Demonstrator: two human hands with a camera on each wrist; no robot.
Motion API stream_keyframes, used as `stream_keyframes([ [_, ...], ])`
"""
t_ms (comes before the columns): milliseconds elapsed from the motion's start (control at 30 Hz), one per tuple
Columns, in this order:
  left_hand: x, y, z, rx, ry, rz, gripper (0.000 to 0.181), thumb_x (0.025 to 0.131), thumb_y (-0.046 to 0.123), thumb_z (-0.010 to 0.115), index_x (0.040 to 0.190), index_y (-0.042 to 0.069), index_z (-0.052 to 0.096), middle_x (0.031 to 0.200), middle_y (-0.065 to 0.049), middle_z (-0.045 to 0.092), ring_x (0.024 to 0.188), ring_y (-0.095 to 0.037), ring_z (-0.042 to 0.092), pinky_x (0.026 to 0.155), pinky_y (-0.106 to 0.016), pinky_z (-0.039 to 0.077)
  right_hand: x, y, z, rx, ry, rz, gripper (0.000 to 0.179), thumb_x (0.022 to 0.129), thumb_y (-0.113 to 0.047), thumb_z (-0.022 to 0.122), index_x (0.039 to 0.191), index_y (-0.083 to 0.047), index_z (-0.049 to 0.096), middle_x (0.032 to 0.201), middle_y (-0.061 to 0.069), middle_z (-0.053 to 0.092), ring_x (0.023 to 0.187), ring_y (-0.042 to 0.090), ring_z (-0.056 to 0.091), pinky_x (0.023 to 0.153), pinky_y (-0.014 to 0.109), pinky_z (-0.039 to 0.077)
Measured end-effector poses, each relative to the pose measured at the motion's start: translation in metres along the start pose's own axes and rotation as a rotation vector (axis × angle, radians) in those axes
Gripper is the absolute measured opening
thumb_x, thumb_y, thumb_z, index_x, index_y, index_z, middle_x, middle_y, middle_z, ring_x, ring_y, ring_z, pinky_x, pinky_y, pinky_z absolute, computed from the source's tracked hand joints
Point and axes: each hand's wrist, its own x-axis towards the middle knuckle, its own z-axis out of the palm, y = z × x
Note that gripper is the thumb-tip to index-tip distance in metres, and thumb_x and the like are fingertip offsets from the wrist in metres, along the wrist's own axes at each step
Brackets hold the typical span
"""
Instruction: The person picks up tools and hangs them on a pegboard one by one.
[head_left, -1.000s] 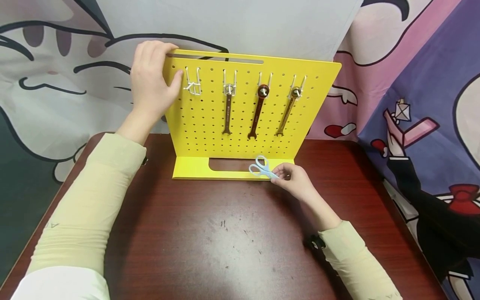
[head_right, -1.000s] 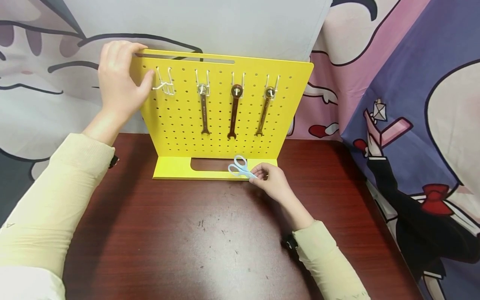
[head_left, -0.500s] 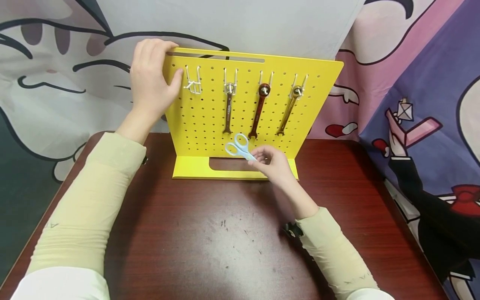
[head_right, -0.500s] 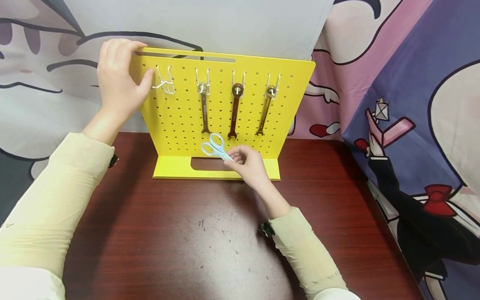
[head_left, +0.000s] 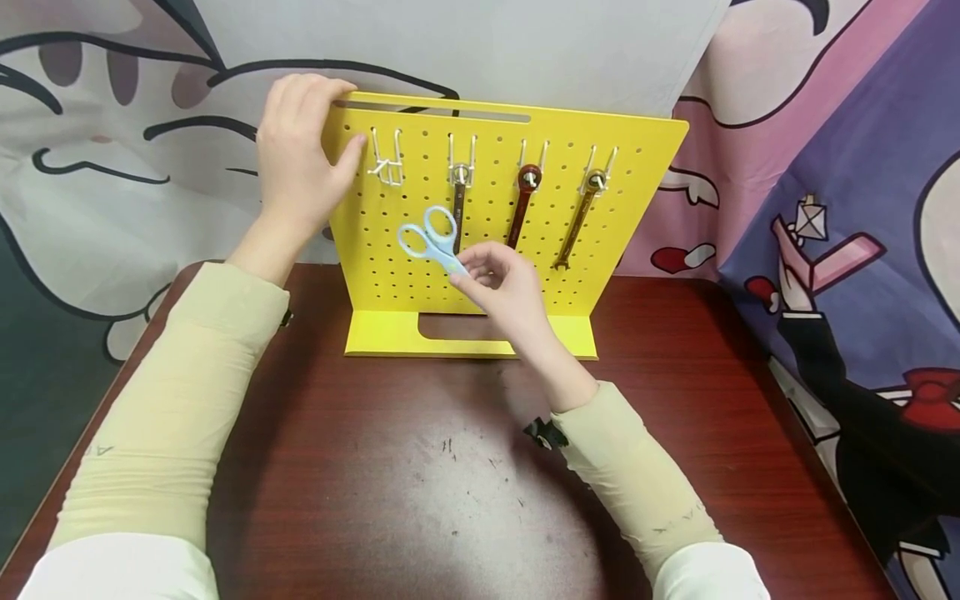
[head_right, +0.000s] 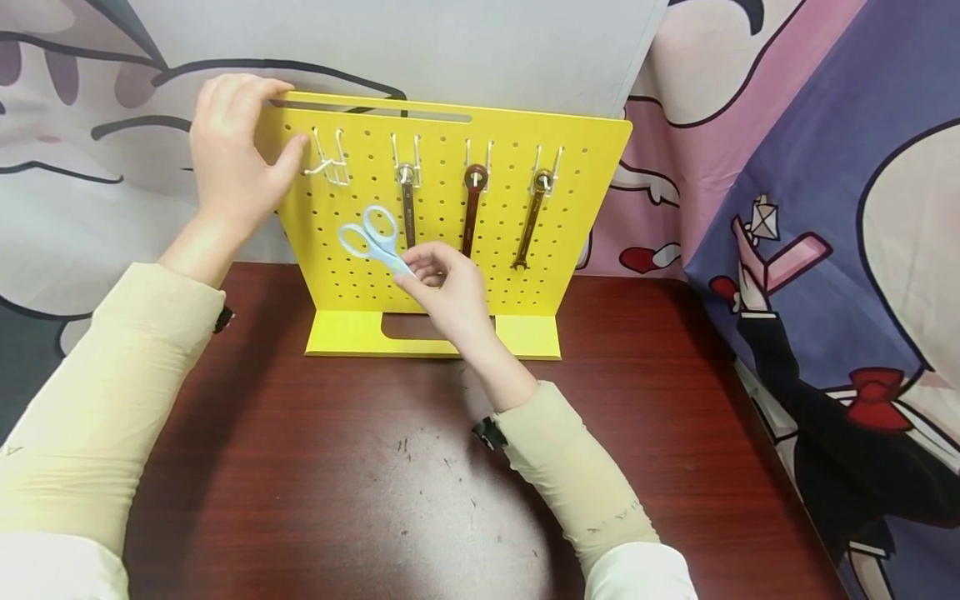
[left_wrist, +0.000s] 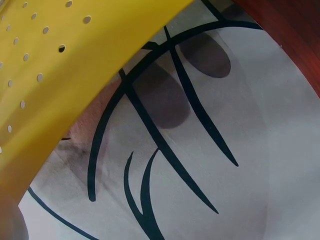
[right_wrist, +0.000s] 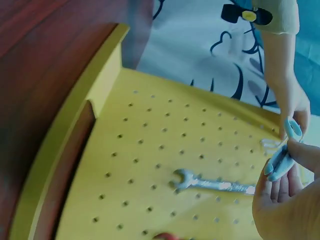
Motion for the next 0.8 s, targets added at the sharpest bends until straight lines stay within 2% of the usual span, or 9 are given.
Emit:
stream_keyframes([
  [200, 0.0, 0.0, -0.001, -0.001, -0.004, 0.002, 0.04, 0.1, 0.016, 0.071, 0.137, 0.002, 0.066, 0.137, -0.016, 0.068, 0.138, -0.034, 0.053, 0.124, -0.037, 0.037, 0.013, -0.018, 0.017, 0.101, 0.031, -0.07, 0.021, 0.092, 0.001, 0.079, 0.111, 0.006, 0.072, 0.091, 0.004, 0.071, 0.084, 0.007, 0.065, 0.08, 0.019, 0.058],
  [400, 0.001, 0.0, 0.0, 0.0, 0.003, 0.011, 0.04, 0.099, 0.016, 0.071, 0.136, 0.002, 0.066, 0.137, -0.017, 0.068, 0.137, -0.034, 0.054, 0.124, -0.037, 0.037, 0.027, -0.03, 0.029, 0.154, 0.05, -0.085, 0.022, 0.092, 0.002, 0.078, 0.112, 0.008, 0.072, 0.092, 0.004, 0.071, 0.083, 0.007, 0.064, 0.079, 0.019, 0.059],
  [567, 0.001, 0.0, 0.0, -0.002, 0.004, 0.004, 0.04, 0.099, 0.015, 0.072, 0.136, 0.003, 0.067, 0.136, -0.017, 0.068, 0.138, -0.034, 0.054, 0.124, -0.037, 0.037, 0.036, -0.035, 0.036, 0.176, 0.06, -0.063, 0.022, 0.092, 0.002, 0.078, 0.113, 0.008, 0.071, 0.093, 0.006, 0.072, 0.082, 0.006, 0.064, 0.079, 0.019, 0.059],
  [800, 0.0, 0.001, -0.001, -0.005, 0.004, -0.001, 0.04, 0.099, 0.014, 0.072, 0.136, 0.002, 0.066, 0.136, -0.017, 0.068, 0.138, -0.034, 0.054, 0.125, -0.036, 0.036, 0.042, -0.031, 0.04, 0.195, 0.1, 0.024, 0.022, 0.092, 0.002, 0.078, 0.113, 0.006, 0.072, 0.094, 0.006, 0.072, 0.082, 0.007, 0.063, 0.079, 0.018, 0.057],
])
